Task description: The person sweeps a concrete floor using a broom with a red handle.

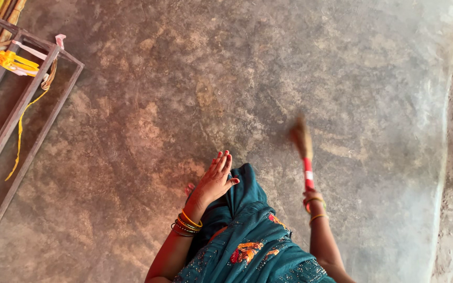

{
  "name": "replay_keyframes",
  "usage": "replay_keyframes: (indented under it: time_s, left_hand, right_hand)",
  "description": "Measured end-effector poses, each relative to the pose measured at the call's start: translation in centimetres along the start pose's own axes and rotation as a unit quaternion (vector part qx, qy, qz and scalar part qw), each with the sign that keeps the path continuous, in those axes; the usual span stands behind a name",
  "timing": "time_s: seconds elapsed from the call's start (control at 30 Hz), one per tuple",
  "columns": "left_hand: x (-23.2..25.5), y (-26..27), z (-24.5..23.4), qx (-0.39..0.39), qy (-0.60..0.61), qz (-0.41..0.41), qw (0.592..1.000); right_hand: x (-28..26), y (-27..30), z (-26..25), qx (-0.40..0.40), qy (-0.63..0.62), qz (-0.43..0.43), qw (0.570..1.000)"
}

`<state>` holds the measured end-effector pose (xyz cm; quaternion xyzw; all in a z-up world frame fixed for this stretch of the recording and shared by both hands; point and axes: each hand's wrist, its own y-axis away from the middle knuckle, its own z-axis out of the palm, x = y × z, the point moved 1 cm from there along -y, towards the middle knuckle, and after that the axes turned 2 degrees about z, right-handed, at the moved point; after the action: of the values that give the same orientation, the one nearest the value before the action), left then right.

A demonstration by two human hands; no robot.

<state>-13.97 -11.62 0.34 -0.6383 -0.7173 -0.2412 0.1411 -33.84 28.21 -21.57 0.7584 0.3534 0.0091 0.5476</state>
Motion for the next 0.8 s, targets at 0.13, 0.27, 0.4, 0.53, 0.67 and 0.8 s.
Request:
replay_keyframes:
  time_s: [0.13, 0.27, 0.4, 0.53, 0.67, 0.8]
  left_hand:
    - [-1.1, 0.2, 0.1, 0.012, 0.016, -0.004, 1.000]
    - [-2.7, 0.3, -0.5, 0.009, 0.042, -0.011, 0.999]
    - [-5.0, 0.6, -2.3, 0.027, 0.040, 0.001, 0.999]
    - [-7.1, 1.1, -4.7, 0.033, 0.035, -0.012, 0.999]
    - [-9.2, 2.4, -6.3, 0.047, 0.050, -0.033, 0.997]
    - [-11.8, 4.2, -6.6, 0.098, 0.009, -0.039, 0.994]
  right_hand:
    - [-4.5, 1.3, 0.9, 0.038, -0.179, -0.003, 0.983]
    - [-7.1, 4.6, 4.9, -0.001, -0.104, -0.064, 0.992]
    - [-9.0, 10.1, 10.7, -0.013, 0.148, -0.137, 0.979]
    - [-12.6, 15.5, 17.0, -0.101, 0.299, -0.211, 0.925]
    - [-16.4, 16.4, 24.1, -0.156, 0.460, -0.446, 0.752]
    - [-19.2, 17.2, 32.6, -0.257, 0.524, -0.475, 0.659]
